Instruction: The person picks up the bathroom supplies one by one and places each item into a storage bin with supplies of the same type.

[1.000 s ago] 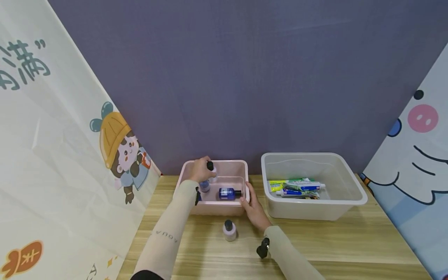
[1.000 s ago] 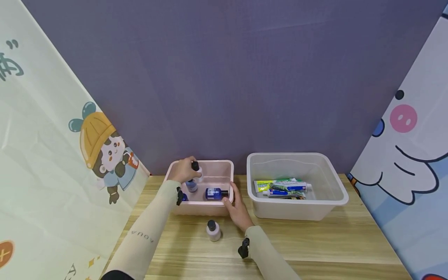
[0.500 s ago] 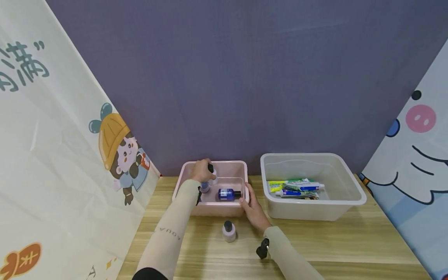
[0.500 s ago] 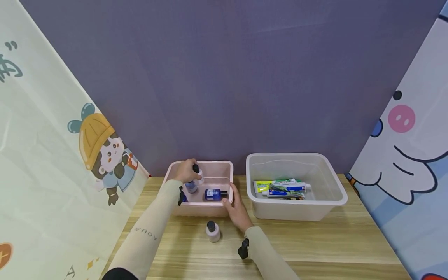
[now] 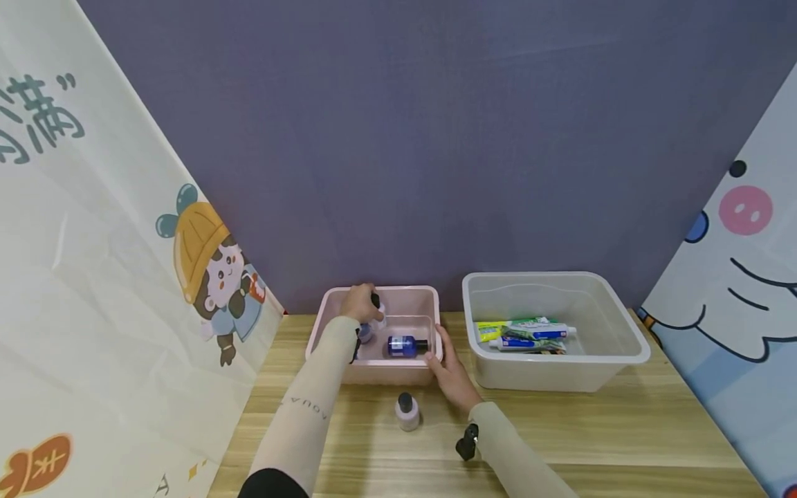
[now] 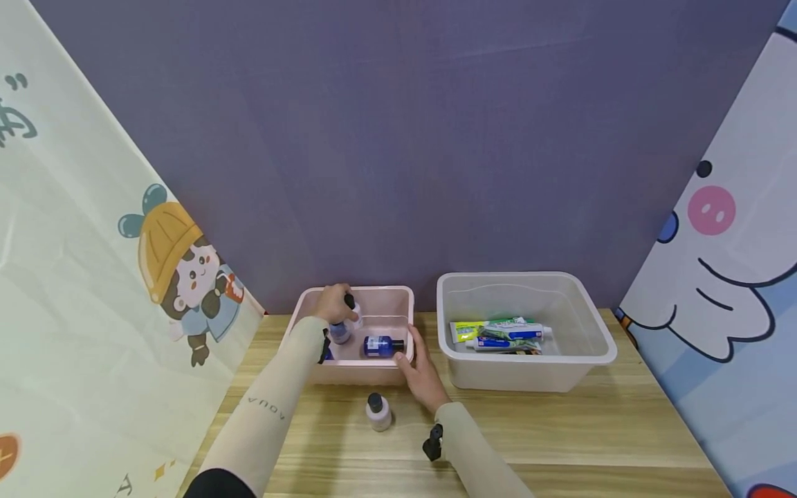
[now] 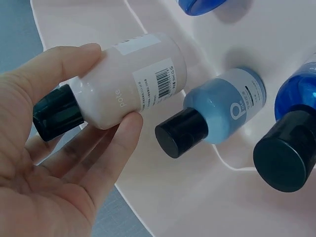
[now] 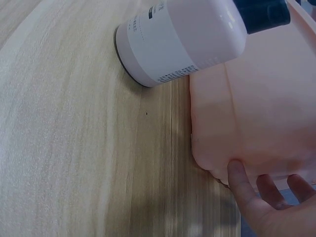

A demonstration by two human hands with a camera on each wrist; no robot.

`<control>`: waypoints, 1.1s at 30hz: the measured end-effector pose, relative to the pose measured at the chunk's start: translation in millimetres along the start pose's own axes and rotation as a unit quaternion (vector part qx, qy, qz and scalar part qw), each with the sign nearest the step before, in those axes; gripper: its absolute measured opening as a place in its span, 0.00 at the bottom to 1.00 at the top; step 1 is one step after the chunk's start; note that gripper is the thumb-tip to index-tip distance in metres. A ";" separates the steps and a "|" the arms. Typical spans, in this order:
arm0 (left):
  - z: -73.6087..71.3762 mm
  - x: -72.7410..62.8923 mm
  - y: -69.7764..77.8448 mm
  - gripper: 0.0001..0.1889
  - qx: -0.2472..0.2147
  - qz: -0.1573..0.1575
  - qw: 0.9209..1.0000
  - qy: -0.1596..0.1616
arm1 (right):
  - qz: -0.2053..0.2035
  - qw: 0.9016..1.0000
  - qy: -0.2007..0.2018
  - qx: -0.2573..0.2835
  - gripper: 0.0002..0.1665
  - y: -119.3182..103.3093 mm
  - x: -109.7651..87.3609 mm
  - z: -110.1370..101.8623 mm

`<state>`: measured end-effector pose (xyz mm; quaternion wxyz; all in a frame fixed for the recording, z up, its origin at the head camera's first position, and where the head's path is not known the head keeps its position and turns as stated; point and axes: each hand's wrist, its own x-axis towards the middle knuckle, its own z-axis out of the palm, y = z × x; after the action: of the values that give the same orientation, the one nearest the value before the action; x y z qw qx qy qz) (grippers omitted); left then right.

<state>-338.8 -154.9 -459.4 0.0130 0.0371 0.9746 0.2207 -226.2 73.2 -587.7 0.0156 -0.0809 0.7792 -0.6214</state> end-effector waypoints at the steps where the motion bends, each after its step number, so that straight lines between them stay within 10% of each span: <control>1: 0.7 1.1 -0.1 0.28 0.001 -0.003 1.000 -0.002 | 0.001 1.000 0.000 -0.001 0.41 -0.5 -0.1 0.0; 13: 4.9 5.9 -0.7 0.27 0.001 -0.012 1.000 -0.004 | 0.021 1.000 -0.002 0.000 0.41 -4.9 -0.6 -0.8; 22: 3.9 0.8 0.1 0.07 -0.004 0.022 0.999 0.038 | 0.020 1.000 0.000 0.002 0.41 -2.1 -0.1 0.8; 33: -8.1 -4.6 -0.8 0.13 -0.010 0.028 0.999 0.016 | 0.030 0.999 -0.009 -0.007 0.42 -2.6 1.0 0.0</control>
<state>-334.7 -159.5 -452.3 -0.0084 0.0605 0.9709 0.2315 -226.9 72.5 -585.1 0.0403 -0.0632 0.7852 -0.6146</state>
